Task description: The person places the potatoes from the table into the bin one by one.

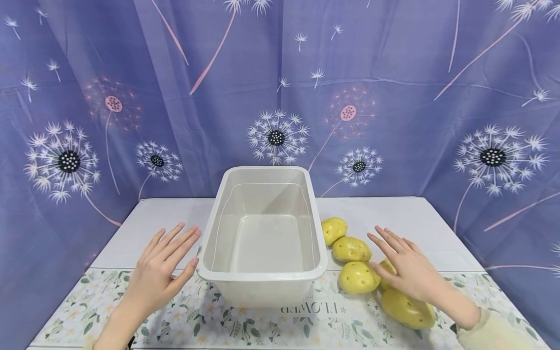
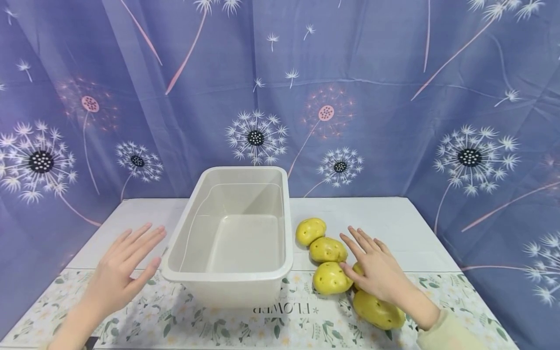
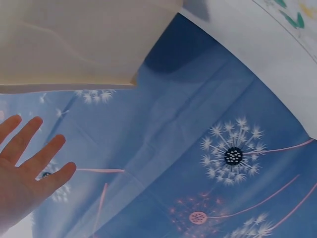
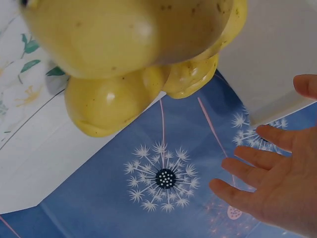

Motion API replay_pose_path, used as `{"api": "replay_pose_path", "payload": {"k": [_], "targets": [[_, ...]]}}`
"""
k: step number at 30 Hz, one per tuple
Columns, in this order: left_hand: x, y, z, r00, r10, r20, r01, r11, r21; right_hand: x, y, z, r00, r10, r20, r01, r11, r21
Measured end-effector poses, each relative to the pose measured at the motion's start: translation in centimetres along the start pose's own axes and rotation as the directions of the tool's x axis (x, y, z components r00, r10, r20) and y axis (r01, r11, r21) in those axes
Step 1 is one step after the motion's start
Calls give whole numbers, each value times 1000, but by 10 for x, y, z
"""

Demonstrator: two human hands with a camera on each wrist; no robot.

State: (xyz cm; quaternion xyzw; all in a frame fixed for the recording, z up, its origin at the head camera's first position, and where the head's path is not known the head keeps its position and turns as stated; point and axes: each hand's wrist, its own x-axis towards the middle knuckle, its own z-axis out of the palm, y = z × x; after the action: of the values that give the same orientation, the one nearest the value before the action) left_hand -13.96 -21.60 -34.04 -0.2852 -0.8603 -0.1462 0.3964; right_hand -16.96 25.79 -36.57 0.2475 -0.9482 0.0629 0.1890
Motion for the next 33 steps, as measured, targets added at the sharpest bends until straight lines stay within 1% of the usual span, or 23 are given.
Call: {"api": "replay_pose_path", "payload": {"k": [4, 7, 11, 15, 18, 26, 33], "targets": [[1, 6, 2, 999, 34, -21, -35, 999, -27, 0, -3, 1, 1000, -4, -2, 4, 1000, 1], [1, 11, 4, 999, 33, 0, -33, 998, -48, -1, -4, 2, 1000, -2, 2, 2, 1000, -1], [0, 16, 6, 999, 20, 50, -16, 997, -70, -1, -5, 3, 1000, -12, 1, 12, 1000, -2], [0, 21, 8, 998, 31, 61, -26, 996, -87, -1, -7, 5, 999, -39, -15, 39, 999, 1], [0, 24, 10, 997, 53, 61, -47, 995, -89, -1, -8, 8, 997, -65, -30, 65, 998, 2], [-4, 29, 14, 986, 48, 159, -32, 994, -100, 0, -10, 13, 990, -129, -49, 129, 992, 1], [-2, 34, 17, 986, 92, 140, -81, 993, -85, 0, -13, 16, 987, -157, -27, 158, 987, 10]]}}
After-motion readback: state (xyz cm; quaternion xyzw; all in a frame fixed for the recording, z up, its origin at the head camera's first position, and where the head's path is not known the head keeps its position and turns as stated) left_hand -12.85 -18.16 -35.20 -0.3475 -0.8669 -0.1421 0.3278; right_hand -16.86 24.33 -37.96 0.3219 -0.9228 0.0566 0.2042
